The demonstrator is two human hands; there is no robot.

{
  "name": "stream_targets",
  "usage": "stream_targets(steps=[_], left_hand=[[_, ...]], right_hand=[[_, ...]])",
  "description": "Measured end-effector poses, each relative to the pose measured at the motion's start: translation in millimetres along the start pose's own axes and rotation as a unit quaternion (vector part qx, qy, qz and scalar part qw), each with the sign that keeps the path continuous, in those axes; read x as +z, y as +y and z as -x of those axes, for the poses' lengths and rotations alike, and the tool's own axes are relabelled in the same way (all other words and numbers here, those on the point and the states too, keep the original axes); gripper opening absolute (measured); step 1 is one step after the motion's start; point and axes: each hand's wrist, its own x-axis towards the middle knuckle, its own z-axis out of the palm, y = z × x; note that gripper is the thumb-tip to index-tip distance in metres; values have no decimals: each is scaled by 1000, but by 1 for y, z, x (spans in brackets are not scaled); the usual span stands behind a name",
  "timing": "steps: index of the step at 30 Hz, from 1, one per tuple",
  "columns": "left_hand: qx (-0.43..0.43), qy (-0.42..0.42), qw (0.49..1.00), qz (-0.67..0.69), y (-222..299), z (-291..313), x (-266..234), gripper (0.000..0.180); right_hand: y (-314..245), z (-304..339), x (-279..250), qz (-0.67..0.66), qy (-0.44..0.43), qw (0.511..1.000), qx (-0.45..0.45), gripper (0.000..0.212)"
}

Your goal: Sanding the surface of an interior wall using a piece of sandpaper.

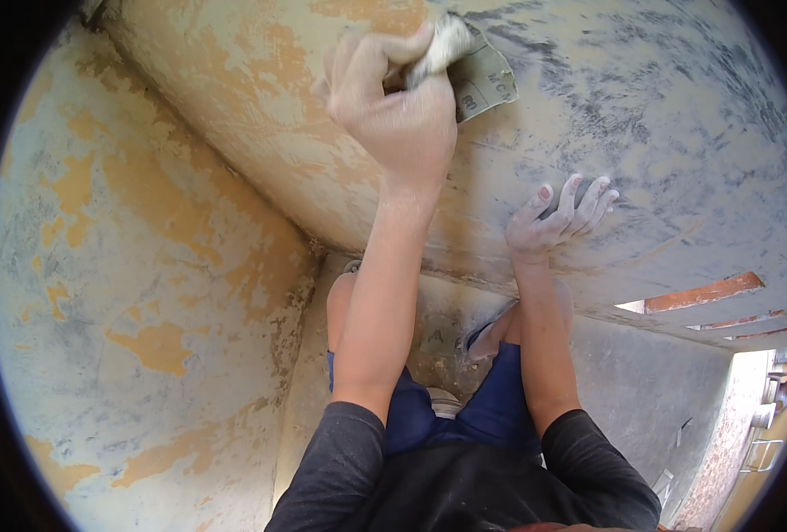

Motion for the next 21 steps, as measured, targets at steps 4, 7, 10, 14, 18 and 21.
stream_targets(steps=[4, 7, 10, 14, 18, 21], left_hand=[[-12, -22, 998, -55, -17, 63, -21, 21], [-26, -35, 998, -52, -16, 57, -24, 21], [-28, -13, 999, -14, -1, 13, -3, 21], [-25, -5, 1000, -12, 0, 34, -7, 21], [-34, -4, 999, -40, -14, 63, -19, 21], [-11, -15, 998, -52, 1, 25, -7, 19]], right_hand=[[0, 4, 2, -6, 7, 1000, 2, 38], [0, 4, 2, -7, 14, 1000, 0, 37], [-1, 3, 2, -17, 18, 1000, 4, 37], [2, 3, 2, -8, 19, 1000, 7, 37], [0, 6, 1, -1, 12, 1000, 2, 36], [-1, 3, 1, -5, 8, 1000, 5, 36]])
